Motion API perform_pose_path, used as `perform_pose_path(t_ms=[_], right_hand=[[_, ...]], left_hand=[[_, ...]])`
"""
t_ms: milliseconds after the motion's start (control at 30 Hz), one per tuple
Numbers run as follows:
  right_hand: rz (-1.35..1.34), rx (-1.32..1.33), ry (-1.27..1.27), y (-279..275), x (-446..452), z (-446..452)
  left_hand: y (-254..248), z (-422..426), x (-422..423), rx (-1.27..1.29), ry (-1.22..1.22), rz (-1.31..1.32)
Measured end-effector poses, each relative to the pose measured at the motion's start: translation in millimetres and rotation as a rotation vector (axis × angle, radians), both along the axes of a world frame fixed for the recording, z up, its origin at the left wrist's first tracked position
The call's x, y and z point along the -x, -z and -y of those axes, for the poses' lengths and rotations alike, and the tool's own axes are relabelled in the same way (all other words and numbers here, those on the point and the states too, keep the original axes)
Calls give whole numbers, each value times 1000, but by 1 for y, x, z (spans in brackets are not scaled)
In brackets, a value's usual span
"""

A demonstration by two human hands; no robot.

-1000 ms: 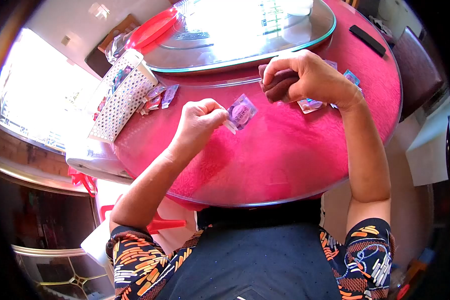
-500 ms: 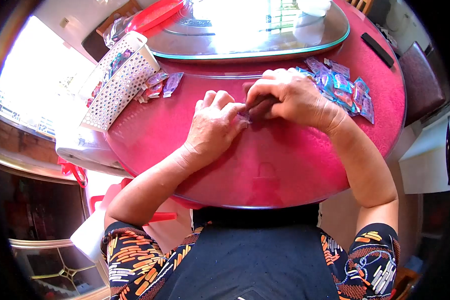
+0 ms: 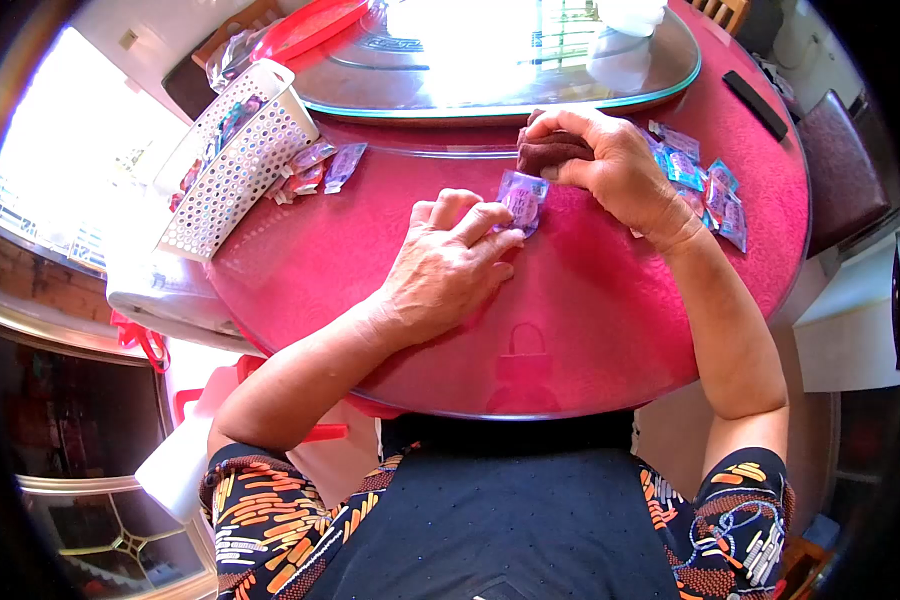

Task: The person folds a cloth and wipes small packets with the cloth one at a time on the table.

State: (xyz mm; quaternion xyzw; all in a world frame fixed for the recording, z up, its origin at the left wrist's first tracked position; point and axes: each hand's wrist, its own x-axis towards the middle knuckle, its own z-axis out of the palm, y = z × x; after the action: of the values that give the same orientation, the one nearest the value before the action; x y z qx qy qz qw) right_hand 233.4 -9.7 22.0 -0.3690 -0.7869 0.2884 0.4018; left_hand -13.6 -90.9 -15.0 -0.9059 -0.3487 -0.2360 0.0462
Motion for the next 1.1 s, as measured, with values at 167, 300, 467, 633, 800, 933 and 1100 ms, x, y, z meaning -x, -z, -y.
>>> perform_pose_path(t_ms=[167,300,467,633,800,933,1100], right_hand=[[75,-115,-118,2,-5,2],[452,-251,-95,-1,6,17],[477,-487,188,13,-1,2],[339,-173,-134,-4,8,17],[593,-485,206,10,-2,3],[134,-93,-6,-11,-1,11],[106,-70,-30,-6,-2,11]], left_hand=[[-4,6,-2,3,33,-8],[-4,8,1,34,48,-22],[-1,8,2,36,47,-26],[-3,12,1,45,113,34],[-3,10,4,87,153,169],[-3,-3,-1,-29,57,137],[-4,-3,-2,-15,-45,20]])
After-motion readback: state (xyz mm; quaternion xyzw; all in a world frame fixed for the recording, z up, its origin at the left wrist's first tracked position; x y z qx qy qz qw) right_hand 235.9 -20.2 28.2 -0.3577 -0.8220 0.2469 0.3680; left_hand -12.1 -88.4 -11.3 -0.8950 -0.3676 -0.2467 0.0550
